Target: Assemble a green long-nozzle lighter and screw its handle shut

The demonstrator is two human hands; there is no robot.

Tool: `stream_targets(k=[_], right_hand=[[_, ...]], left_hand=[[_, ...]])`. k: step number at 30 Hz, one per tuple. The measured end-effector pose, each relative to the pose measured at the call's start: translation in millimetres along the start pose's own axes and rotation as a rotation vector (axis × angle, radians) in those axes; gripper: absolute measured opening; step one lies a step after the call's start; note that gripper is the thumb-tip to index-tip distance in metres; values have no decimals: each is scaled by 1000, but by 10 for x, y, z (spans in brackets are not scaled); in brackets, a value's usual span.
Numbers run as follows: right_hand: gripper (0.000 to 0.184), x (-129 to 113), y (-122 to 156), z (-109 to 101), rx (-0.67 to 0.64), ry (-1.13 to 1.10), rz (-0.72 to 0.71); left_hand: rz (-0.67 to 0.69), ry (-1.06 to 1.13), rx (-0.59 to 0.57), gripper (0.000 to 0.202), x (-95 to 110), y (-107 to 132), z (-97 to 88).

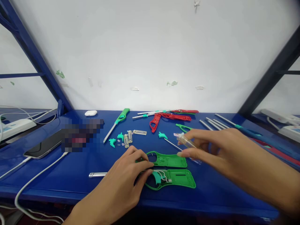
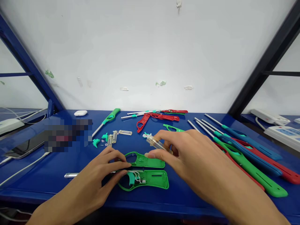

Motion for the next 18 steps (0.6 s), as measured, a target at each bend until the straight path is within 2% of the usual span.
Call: stream_targets(k=[3,6,12,18], right_hand=[[26,-16,10,14,-36,19,26],[28,-41,15,81,-127,50,67],[25,8,-19,356,-403,15,32],[26,-86,-88,437,-422,7,71]], left_hand=[[21,1,16,25,-6,6,2],[40,5,32,24,-7,2,3],[84,-29,53,24,-25,-28,21],[118,-75,63,20,-68,10,42]])
Point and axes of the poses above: each hand's wrist, its own y-axis away from the middle knuckle, its own z-axis out of the palm, x = y × z, the point moved 2 cm from there along -y, towards the middle knuckle, and after that the axes turned 6 degrees about z, right-handed, at the moved point
